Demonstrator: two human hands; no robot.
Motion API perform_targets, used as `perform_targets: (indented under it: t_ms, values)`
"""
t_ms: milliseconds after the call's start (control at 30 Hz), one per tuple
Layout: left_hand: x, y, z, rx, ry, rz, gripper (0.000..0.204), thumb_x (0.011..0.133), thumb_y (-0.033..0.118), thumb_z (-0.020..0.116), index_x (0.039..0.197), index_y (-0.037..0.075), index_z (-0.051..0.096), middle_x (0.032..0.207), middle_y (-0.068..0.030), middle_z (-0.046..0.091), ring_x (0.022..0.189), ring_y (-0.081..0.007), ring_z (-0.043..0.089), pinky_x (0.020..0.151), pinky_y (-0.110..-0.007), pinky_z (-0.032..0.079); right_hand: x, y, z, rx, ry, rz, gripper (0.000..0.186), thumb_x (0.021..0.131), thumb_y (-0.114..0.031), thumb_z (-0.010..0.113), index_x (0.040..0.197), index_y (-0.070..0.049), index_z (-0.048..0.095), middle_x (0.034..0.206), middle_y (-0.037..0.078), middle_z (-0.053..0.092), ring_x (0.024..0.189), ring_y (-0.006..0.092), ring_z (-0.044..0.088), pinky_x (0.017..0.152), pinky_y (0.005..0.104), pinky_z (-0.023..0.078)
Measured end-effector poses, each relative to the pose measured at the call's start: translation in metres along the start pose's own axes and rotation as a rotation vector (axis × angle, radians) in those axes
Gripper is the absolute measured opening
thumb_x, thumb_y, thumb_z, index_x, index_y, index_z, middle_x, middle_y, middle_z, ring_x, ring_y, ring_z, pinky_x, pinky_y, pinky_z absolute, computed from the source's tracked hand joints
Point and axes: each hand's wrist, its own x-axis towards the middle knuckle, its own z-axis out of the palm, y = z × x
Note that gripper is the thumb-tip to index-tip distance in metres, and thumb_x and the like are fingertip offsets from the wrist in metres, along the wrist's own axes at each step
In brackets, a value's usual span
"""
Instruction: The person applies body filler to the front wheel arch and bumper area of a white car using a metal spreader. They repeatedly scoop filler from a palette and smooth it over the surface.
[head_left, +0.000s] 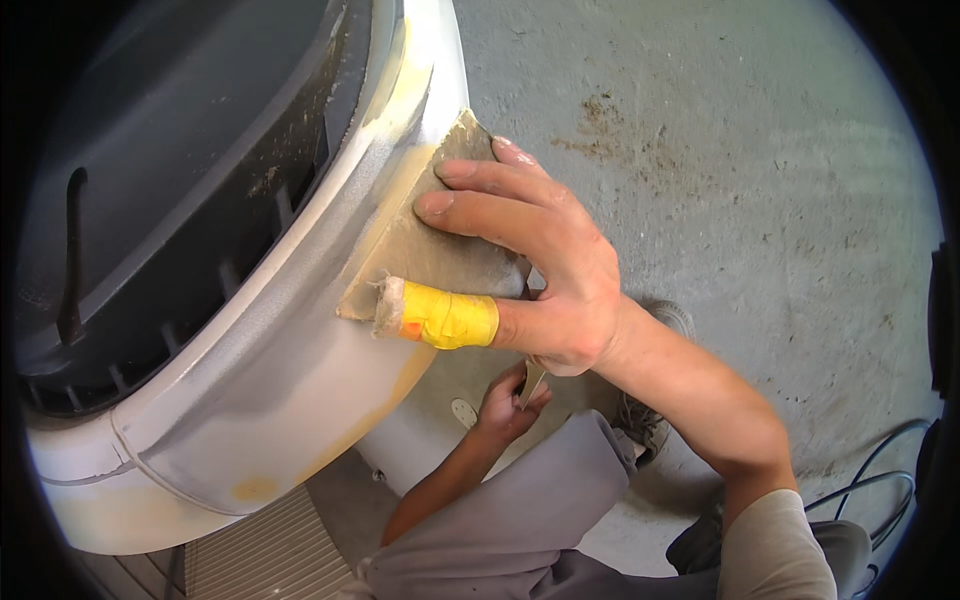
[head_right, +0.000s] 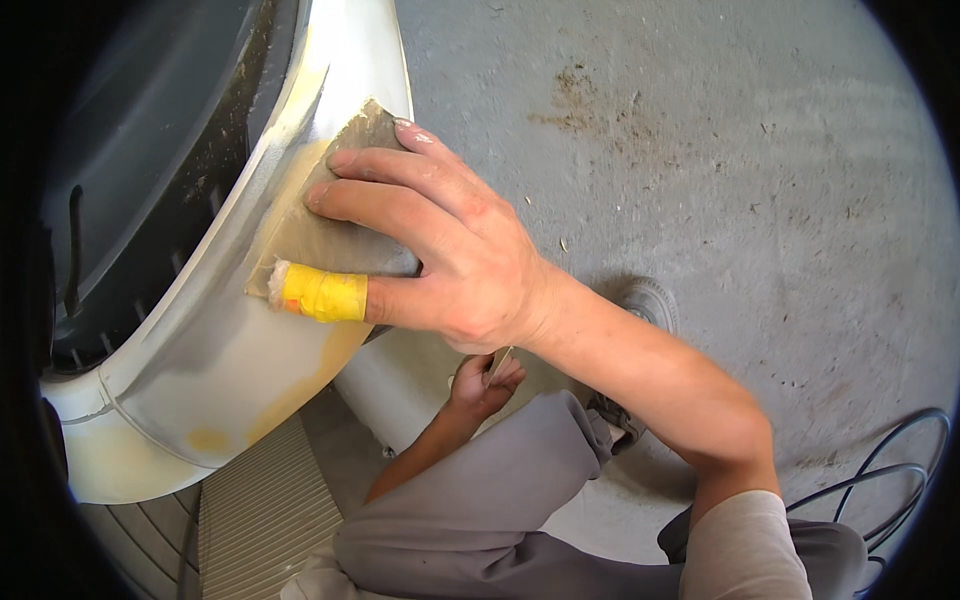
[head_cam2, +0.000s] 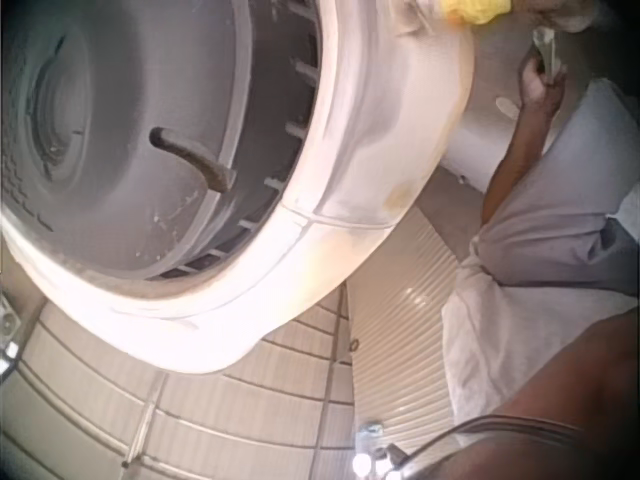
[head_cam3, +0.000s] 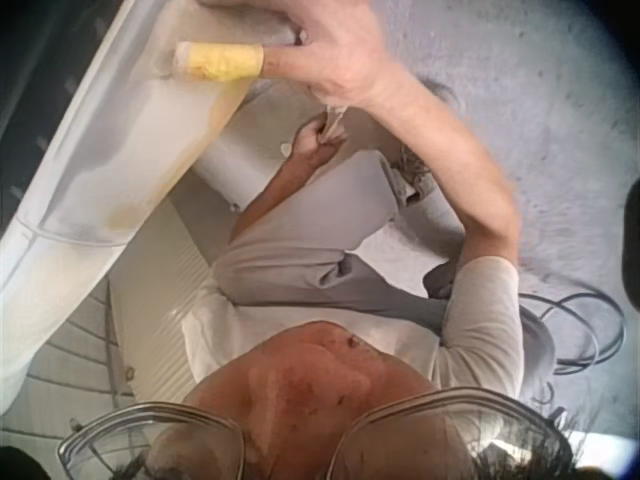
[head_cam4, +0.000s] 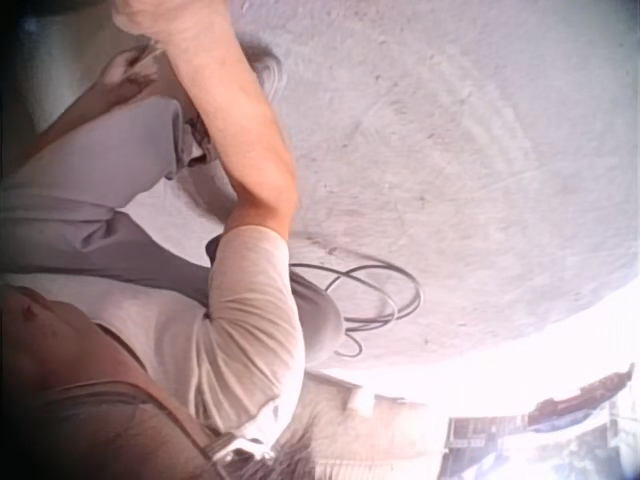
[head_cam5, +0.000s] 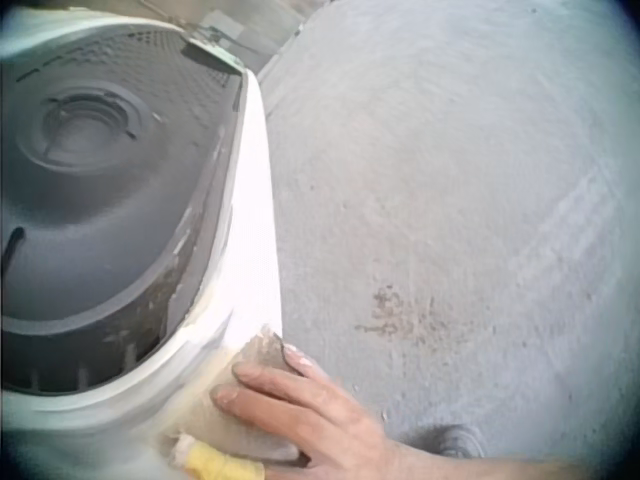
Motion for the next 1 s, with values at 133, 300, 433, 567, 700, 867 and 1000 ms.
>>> perform_targets:
  t_ms: [133,300,433,567,700,867,1000]
  values:
    - [0.005,0.002,0.013,0.053,0.234,-0.003,0.021,0.111,0.026,0.044,0.098,0.014,0.056,0.064,0.0063,0.040,0.057,-0.0083,0.037,0.062,-0.028,0.033,-0.013,-0.012,-0.006,0.009,-0.014,0.023,0.040,0.075,-0.029,0.067,0.113,-0.027,0.082,0.121,0.014,0.072,0.113,0.0349,0.069,0.095,0.0585,0.055]
    - [0.012,0.003,0.017,0.104,0.231,0.005,0.021,0.111,0.027,0.044,0.099,0.015,0.057,0.064,0.0066,0.040,0.056,-0.0083,0.036,0.062,-0.027,0.033,-0.005,-0.007,-0.024,-0.028,-0.011,-0.021,0.036,0.070,-0.028,0.072,0.102,-0.020,0.084,0.125,0.018,0.072,0.114,0.0376,0.071,0.106,0.0630,0.052]
    - [0.011,0.006,-0.001,0.069,-0.015,-0.019,0.022,0.112,0.026,0.042,0.102,0.012,0.057,0.063,0.0061,0.039,0.055,-0.0076,0.034,0.062,-0.027,0.032,0.013,0.008,-0.018,-0.039,-0.044,-0.054,0.037,0.074,-0.028,0.072,0.109,-0.023,0.083,0.124,0.017,0.073,0.113,0.0370,0.071,0.105,0.0631,0.052]
    - [0.007,0.006,-0.017,0.001,0.077,-0.046,0.021,0.111,0.023,0.044,0.110,0.008,0.058,0.076,-0.0005,0.051,0.063,-0.0110,0.046,0.066,-0.030,0.040,0.010,0.011,0.001,0.001,0.053,-0.060,0.036,0.074,-0.028,0.072,0.108,-0.023,0.083,0.124,0.016,0.072,0.114,0.0363,0.069,0.104,0.0626,0.053]
    - [0.007,0.004,-0.015,0.048,0.087,-0.045,0.021,0.109,0.030,0.053,0.116,0.012,0.060,0.093,-0.0026,0.060,0.076,-0.0133,0.055,0.071,-0.032,0.045,-0.007,-0.002,0.001,0.048,0.033,0.013,0.038,0.067,-0.025,0.070,0.102,-0.019,0.083,0.126,0.016,0.071,0.117,0.0370,0.068,0.106,0.0619,0.052]
    - [0.016,0.002,0.004,0.101,0.125,0.029,0.024,0.107,0.036,0.057,0.118,0.015,0.060,0.090,0.0015,0.060,0.075,-0.0120,0.054,0.069,-0.029,0.045,-0.004,-0.007,-0.023,0.063,-0.025,0.002,0.039,0.061,-0.025,0.070,0.096,-0.017,0.084,0.121,0.018,0.074,0.110,0.0391,0.072,0.104,0.0632,0.053]
    - [0.017,0.008,0.008,0.043,-0.083,-0.037,0.023,0.106,0.037,0.057,0.112,0.015,0.060,0.080,0.0054,0.056,0.070,-0.0107,0.053,0.065,-0.028,0.044,0.016,0.004,-0.028,-0.007,0.011,-0.046,0.041,0.062,-0.025,0.071,0.100,-0.020,0.084,0.117,0.018,0.076,0.106,0.0373,0.074,0.101,0.0632,0.054]
